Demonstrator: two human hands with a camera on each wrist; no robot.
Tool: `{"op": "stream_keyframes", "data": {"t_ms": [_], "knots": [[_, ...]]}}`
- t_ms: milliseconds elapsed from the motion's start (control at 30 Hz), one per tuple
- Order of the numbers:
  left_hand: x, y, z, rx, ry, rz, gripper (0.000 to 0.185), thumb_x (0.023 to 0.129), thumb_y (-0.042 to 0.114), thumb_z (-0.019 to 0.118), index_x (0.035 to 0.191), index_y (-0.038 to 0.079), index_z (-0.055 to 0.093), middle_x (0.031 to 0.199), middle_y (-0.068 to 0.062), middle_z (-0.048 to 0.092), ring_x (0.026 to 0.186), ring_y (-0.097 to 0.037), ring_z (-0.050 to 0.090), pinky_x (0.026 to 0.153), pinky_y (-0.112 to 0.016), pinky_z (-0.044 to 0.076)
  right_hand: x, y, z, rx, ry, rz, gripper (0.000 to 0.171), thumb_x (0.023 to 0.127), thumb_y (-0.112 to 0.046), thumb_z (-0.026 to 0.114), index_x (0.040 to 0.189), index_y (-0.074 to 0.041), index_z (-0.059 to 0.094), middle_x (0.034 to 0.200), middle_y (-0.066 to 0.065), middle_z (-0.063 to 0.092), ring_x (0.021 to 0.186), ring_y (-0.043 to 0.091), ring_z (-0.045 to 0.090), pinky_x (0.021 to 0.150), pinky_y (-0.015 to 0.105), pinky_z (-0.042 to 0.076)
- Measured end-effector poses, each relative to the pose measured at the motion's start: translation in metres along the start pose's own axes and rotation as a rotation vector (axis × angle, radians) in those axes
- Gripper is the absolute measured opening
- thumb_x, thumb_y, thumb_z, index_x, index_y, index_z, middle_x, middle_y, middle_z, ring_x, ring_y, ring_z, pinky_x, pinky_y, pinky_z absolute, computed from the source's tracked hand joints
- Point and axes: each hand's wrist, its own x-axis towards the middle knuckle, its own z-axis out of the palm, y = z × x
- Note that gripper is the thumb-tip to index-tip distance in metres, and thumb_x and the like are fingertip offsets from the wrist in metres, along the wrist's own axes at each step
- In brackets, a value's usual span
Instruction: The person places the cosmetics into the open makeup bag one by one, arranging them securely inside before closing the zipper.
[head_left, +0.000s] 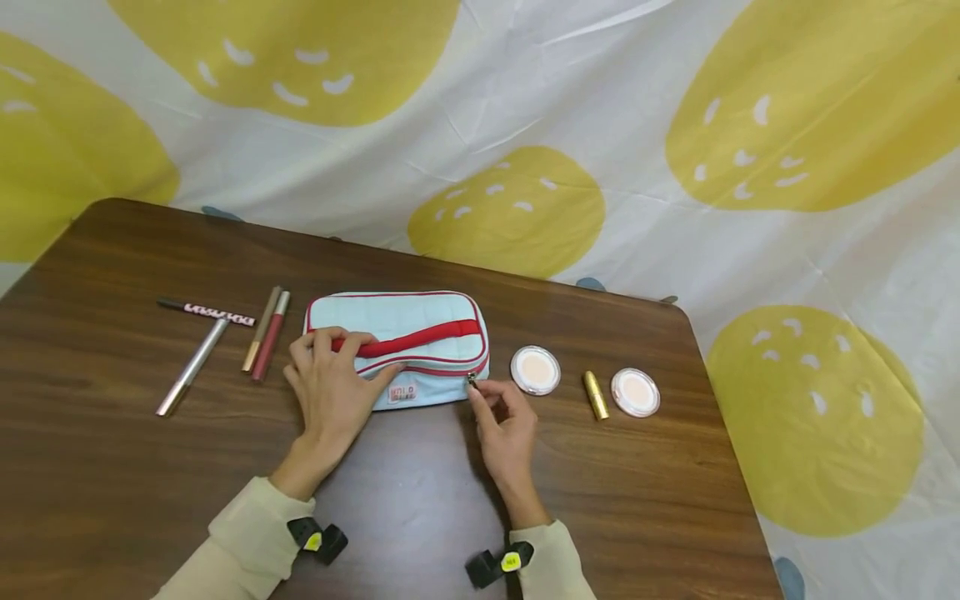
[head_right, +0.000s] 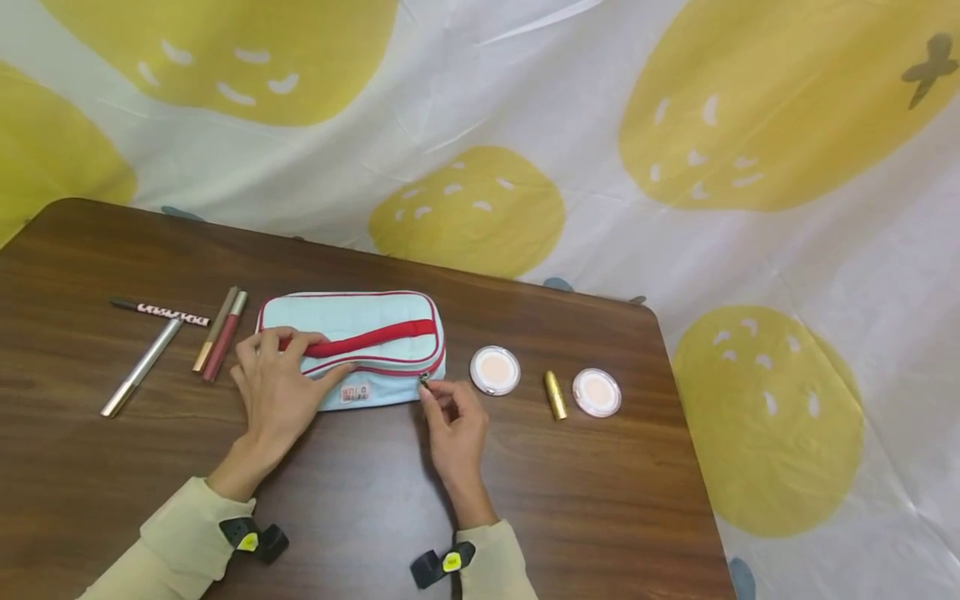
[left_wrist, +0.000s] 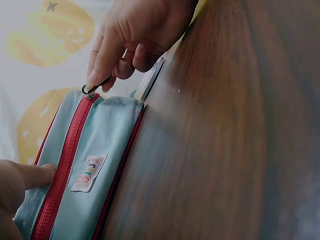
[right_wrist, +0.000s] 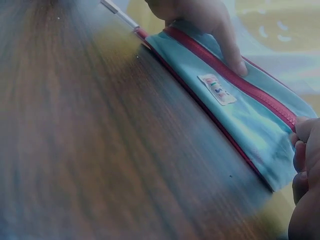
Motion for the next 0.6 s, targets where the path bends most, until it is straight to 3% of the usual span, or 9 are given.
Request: {"op": "stream_keyframes", "data": {"t_ms": [267,600], "knots": [[-0.0024,0.0025,0.0018,0.007,0.005,-0.002,0.047,0.067,0.045,0.084,0.097,0.013,0.069,0.11,-0.015,0.048,0.112,-0.042,0.033,0.078,-0.059,0.025,-0.002,0.0016,0.0003,0.092,-0.051,0.017,0.012,0.082,0.008,0.07,0.092,0.011,0.066,0.072,0.02,0.059,0.049,0.006,0.047,0.041,0.018,0.038],[-0.0058,0.0085,0.0038,0.027,0.012,0.001,0.049,0.068,0.046,0.084,0.098,0.012,0.068,0.11,-0.016,0.047,0.112,-0.044,0.033,0.078,-0.059,0.025,-0.0029,0.0043,0.0029,0.103,-0.145,-0.105,0.015,0.077,0.013,0.071,0.091,0.01,0.066,0.067,0.015,0.056,0.047,0.022,0.049,0.041,0.02,0.037]]}}
